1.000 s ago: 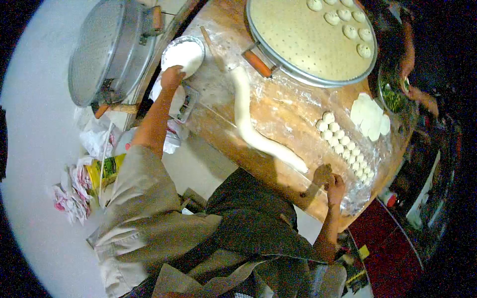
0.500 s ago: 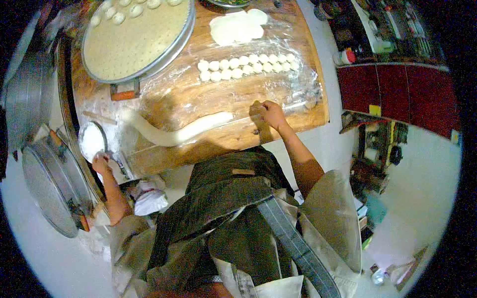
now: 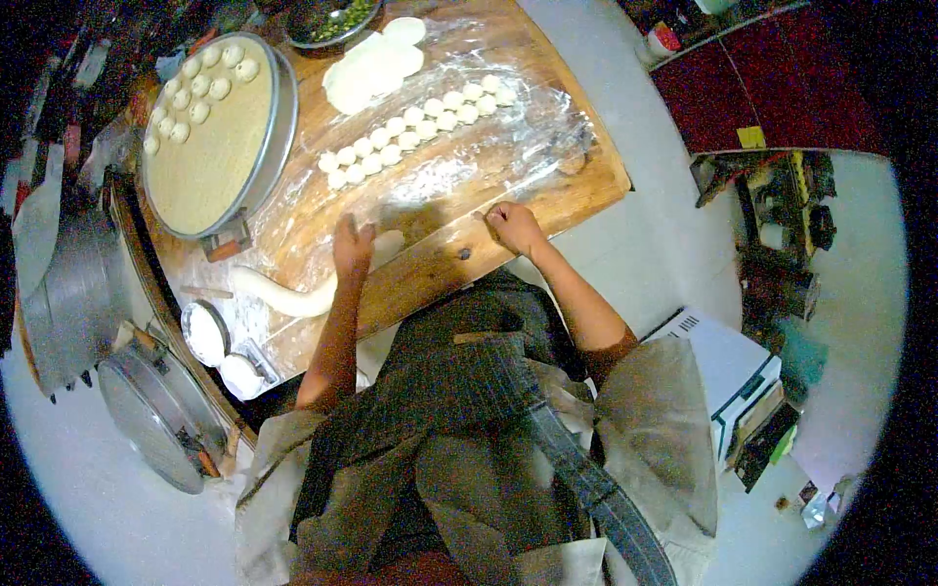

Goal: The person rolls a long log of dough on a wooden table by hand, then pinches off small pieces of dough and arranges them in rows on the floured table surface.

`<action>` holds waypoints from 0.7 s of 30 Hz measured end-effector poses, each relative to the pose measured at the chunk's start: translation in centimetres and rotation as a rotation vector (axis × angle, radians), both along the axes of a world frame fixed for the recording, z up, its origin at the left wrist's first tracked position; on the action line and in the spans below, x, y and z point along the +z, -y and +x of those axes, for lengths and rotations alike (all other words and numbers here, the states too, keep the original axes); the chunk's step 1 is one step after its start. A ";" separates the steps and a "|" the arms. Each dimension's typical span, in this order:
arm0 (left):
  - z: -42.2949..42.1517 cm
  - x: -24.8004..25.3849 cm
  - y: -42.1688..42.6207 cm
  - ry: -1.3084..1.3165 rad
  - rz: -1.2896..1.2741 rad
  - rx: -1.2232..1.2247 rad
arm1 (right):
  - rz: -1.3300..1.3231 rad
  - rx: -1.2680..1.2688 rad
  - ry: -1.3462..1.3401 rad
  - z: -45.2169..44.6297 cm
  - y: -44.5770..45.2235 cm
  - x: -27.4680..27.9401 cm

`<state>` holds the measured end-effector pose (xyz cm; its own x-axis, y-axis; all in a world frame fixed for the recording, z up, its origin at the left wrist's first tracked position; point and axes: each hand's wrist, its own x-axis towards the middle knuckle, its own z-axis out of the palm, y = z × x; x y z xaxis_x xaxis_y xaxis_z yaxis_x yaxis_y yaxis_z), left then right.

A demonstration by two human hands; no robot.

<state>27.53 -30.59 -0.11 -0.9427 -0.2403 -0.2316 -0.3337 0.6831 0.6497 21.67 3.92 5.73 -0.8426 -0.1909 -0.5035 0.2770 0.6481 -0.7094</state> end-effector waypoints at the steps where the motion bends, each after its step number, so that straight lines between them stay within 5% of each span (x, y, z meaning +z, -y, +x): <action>1: -0.3 0.3 0.3 0.120 -0.112 0.018 | 0.007 -0.016 -0.020 0.2 -0.9 -0.7; 5: -2.1 1.2 -5.4 0.319 -0.401 0.059 | -0.133 -0.093 0.197 -0.5 -3.7 -3.4; 8: -6.4 3.6 -14.1 0.449 -0.389 -0.007 | -0.050 0.058 -0.097 -0.4 -5.5 -4.5; 11: -8.3 3.9 -21.3 0.043 -0.190 -0.196 | -0.021 0.071 -0.135 -0.5 -7.3 -6.2; 14: -10.7 -2.3 -25.2 -0.219 -0.358 -0.723 | -0.084 0.003 -0.016 -0.5 -8.7 -4.3; 18: -12.0 2.4 -20.7 -0.055 -0.415 -1.014 | -0.078 0.038 -0.151 -0.9 -8.9 -4.2; 21: -7.8 2.2 -10.5 0.078 -0.418 -0.787 | -0.028 0.141 -0.104 -1.4 -7.2 -7.6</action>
